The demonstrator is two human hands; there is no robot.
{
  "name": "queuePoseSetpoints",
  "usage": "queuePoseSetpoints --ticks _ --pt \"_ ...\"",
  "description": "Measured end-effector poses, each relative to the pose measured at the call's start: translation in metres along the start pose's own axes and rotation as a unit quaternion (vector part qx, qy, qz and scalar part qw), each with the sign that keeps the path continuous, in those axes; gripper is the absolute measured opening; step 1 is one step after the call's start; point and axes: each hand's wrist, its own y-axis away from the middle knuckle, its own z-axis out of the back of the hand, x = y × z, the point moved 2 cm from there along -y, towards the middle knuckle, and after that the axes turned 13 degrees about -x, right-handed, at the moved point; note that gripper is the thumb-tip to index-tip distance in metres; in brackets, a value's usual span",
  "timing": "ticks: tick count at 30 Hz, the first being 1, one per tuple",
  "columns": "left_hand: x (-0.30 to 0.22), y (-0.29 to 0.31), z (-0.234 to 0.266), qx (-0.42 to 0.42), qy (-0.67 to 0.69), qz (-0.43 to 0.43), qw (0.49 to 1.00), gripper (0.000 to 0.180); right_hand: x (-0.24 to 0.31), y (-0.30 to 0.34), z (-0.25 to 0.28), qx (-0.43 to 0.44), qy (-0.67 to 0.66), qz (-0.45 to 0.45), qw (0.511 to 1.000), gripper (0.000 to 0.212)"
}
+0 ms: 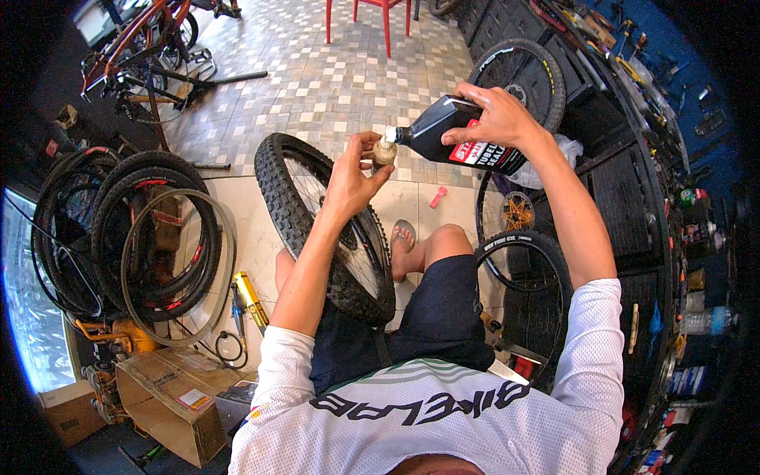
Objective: The person installs a bicycle tire onto a wheel rim. They use a tire lever to seat the tire bead, apply sealant into the tire, and then use a floor pump to inflate the tire.
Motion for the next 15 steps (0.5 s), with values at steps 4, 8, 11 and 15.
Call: queuePoseSetpoints --ticks 4,8,11,15 --pt "-0.001 0.000 -0.001 -0.001 0.000 0.002 1.000 0.056 -0.003 0.001 -0.001 -0.002 0.010 -0.002 1.000 0.073" --pt "0.000 0.000 0.001 -0.009 -0.001 0.001 1.000 0.056 -0.003 0.000 -0.004 -0.013 0.004 0.018 1.000 0.067" --pt "-0.003 0.000 0.003 -0.019 0.004 -0.001 1.000 0.057 -0.002 0.004 -0.005 -0.018 -0.019 -0.008 1.000 0.068" --pt "-0.020 0.000 -0.006 -0.017 0.012 0.014 1.000 0.057 -0.022 0.033 -0.011 -0.055 -0.096 -0.085 0.990 0.073"
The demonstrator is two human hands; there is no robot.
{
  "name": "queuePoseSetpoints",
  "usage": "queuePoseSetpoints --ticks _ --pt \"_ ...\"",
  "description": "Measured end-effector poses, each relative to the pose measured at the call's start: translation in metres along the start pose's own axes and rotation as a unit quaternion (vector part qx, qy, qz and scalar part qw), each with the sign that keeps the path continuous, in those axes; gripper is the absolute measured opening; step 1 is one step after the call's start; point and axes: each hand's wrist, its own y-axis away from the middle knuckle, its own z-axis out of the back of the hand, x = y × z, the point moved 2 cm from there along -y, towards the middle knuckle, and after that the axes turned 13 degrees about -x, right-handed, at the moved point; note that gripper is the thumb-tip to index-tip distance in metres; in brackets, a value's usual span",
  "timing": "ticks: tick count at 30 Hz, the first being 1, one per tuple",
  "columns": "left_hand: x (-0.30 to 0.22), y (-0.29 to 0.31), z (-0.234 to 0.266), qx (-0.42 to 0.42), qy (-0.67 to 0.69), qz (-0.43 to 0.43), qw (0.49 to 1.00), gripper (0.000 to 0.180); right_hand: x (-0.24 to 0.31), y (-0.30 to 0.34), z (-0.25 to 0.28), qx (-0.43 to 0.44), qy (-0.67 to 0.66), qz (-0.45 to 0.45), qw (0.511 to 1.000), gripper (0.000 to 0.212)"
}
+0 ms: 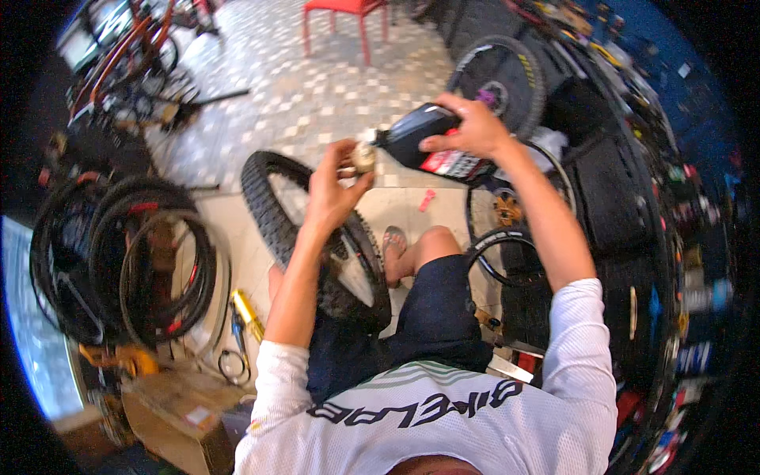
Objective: The person installs a bicycle tire onto a wheel rim. They use a tire lever to seat the tire bead, apply sealant into the tire, and then use a floor pump to inflate the tire.
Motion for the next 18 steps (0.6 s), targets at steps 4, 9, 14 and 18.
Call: queuePoseSetpoints --ticks 4,9,14,18 --pt "-0.032 0.003 0.003 -0.027 -0.053 -0.064 0.996 0.058 -0.011 0.028 -0.011 -0.051 -0.141 -0.085 0.985 0.087" --pt "-0.040 0.000 0.003 0.009 0.010 -0.050 0.999 0.061 -0.037 0.084 0.016 -0.241 -0.283 -0.103 0.923 0.067" --pt "-0.050 0.009 -0.007 0.043 0.014 -0.061 0.997 0.056 -0.027 0.164 0.138 -0.416 -0.179 -0.115 0.884 0.048" --pt "-0.049 0.025 -0.033 0.069 0.048 -0.056 0.995 0.053 -0.021 0.240 0.260 -0.564 0.010 -0.106 0.819 0.039"
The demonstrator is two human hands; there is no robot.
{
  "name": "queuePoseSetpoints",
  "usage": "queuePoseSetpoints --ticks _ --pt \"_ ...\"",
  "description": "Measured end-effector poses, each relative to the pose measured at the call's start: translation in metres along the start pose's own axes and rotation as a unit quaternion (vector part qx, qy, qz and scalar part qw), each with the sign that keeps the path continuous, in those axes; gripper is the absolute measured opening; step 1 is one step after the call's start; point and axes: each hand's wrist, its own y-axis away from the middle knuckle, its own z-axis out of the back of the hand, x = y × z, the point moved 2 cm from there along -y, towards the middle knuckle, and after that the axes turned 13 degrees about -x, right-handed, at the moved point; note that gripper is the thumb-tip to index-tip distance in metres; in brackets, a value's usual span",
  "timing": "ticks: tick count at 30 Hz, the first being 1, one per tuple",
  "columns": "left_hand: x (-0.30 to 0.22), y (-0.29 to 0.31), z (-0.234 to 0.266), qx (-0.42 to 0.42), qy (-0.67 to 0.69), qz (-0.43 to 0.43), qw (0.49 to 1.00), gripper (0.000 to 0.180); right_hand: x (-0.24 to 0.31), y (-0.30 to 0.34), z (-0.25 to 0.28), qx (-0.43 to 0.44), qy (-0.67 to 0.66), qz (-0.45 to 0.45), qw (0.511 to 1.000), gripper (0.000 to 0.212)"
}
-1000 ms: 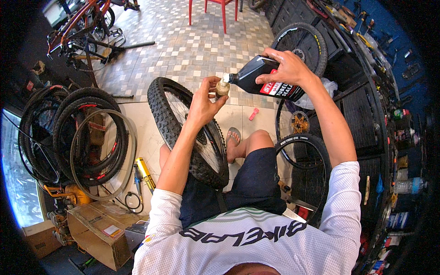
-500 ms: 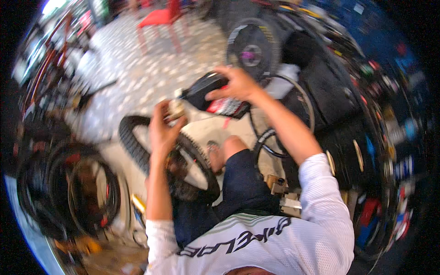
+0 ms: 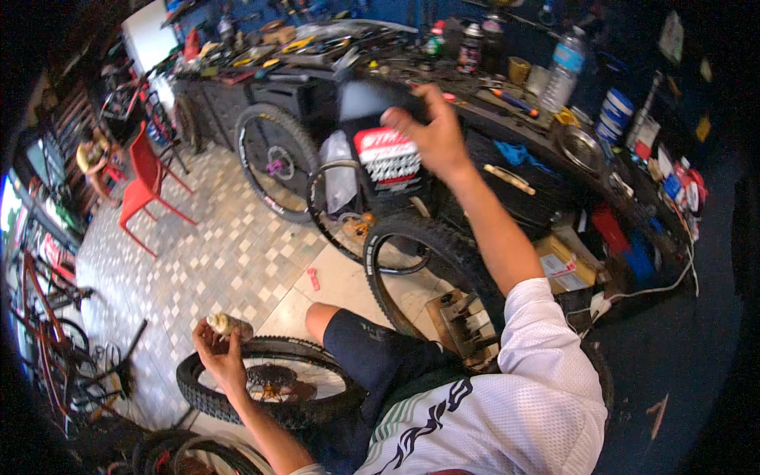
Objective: The person installs a bicycle tire onto a wheel rim. They use a tire lever to seat the tire bead, apply sealant into the tire, and then use a floor pump to inflate the tire.
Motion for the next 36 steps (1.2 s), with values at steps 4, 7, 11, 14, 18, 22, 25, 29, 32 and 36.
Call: queuePoseSetpoints --ticks 4,7,11,14,18,22,25,29,32,36 --pt "-0.004 0.003 -0.021 0.028 -0.004 -0.003 1.000 0.054 -0.018 -0.073 0.118 -0.160 0.086 0.013 0.983 0.040" --pt "-0.018 0.006 -0.039 0.048 0.006 0.005 0.999 0.053 -0.010 -0.099 0.186 -0.242 0.160 0.041 0.956 0.054" --pt "-0.034 0.006 -0.061 0.069 0.022 -0.016 0.997 0.053 -0.040 -0.125 0.255 -0.285 0.266 0.075 0.918 0.077" --pt "-0.043 0.003 -0.072 0.081 0.026 -0.013 0.996 0.054 -0.071 -0.127 0.281 -0.313 0.301 0.087 0.897 0.079" --pt "-0.057 0.002 -0.074 0.077 0.015 -0.019 0.997 0.054 -0.092 -0.112 0.277 -0.331 0.128 0.006 0.935 0.072" --pt "-0.058 0.003 -0.079 0.086 0.024 -0.021 0.996 0.053 -0.115 -0.125 0.302 -0.309 0.158 -0.001 0.938 0.069" --pt "-0.059 0.003 -0.072 0.080 0.003 -0.018 0.997 0.054 -0.104 -0.122 0.288 -0.300 0.185 -0.019 0.936 0.070" --pt "-0.057 0.003 -0.069 0.076 0.007 -0.020 0.997 0.054 -0.102 -0.120 0.297 -0.295 0.193 -0.005 0.936 0.073" --pt "-0.058 0.002 -0.071 0.076 0.000 -0.021 0.997 0.054 -0.119 -0.123 0.302 -0.311 0.176 0.013 0.934 0.074" --pt "-0.057 0.003 -0.072 0.080 0.007 -0.019 0.997 0.054 -0.133 -0.133 0.300 -0.272 0.178 0.003 0.946 0.078"
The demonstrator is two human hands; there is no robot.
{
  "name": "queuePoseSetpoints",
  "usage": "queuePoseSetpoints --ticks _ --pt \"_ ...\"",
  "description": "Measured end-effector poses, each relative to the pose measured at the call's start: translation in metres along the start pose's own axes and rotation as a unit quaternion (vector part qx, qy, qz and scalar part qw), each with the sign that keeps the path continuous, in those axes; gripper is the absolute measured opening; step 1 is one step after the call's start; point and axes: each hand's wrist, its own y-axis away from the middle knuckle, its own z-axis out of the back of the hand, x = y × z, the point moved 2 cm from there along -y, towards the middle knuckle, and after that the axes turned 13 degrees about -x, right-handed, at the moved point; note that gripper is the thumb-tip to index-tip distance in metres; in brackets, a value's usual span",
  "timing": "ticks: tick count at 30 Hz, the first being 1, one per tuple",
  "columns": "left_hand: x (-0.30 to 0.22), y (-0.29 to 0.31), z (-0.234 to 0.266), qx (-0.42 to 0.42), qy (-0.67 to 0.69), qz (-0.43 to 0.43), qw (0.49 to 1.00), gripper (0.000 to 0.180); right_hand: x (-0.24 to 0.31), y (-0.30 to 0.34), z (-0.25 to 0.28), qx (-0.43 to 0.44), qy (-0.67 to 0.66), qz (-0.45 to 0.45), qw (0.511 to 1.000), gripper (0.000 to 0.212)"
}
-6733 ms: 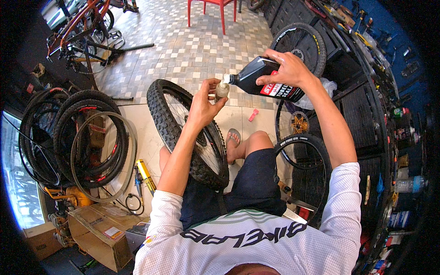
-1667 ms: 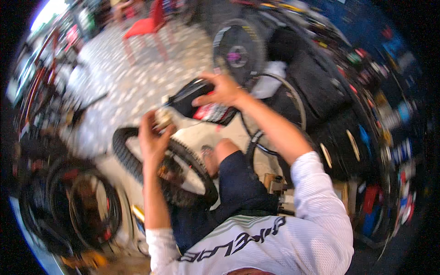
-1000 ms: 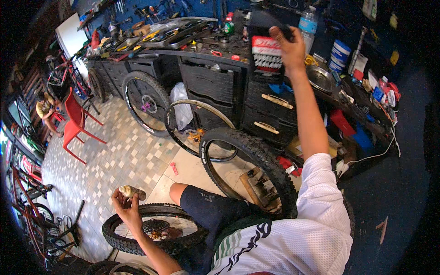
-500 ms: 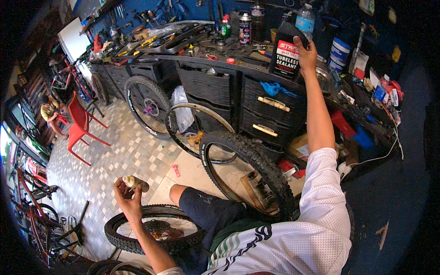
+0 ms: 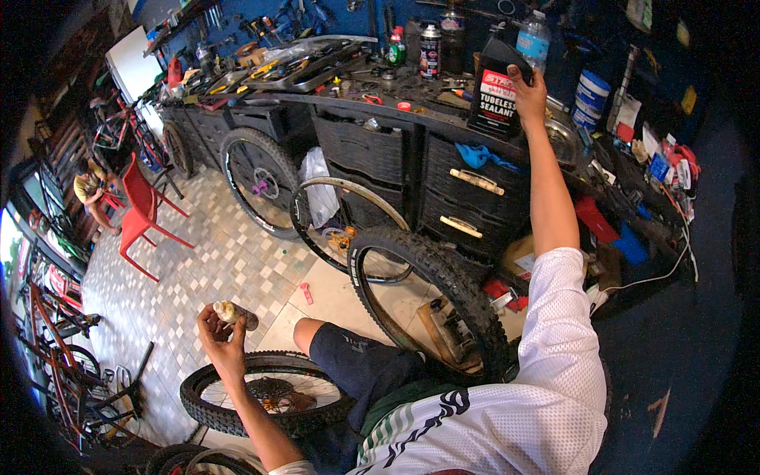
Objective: The person installs a bicycle tire onto a wheel rim. They use a tire lever to seat the tire bead, apply sealant into the tire, and then use a floor pump to inflate the tire.
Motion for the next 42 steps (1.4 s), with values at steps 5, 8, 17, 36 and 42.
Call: queuePoseSetpoints --ticks 5,8,17,36,42 --pt "0.006 0.003 0.000 -0.010 0.012 -0.013 1.000 0.054 0.003 -0.027 0.004 0.050 0.139 0.033 0.988 0.096" --pt "0.012 0.003 0.007 -0.006 0.000 0.000 1.000 0.054 0.040 -0.014 -0.005 0.043 0.201 0.119 0.971 0.095" --pt "0.014 0.004 0.000 -0.004 0.018 0.006 1.000 0.054 0.122 -0.016 -0.046 0.039 0.351 0.295 0.888 0.079" --pt "-0.003 0.009 0.035 -0.048 0.014 0.050 0.998 0.057 0.301 0.259 -0.092 0.415 -0.142 0.256 0.861 0.065" --pt "-0.017 0.008 0.036 -0.072 0.007 0.027 0.997 0.053 0.322 0.477 -0.108 0.609 -0.232 0.140 0.745 0.069"
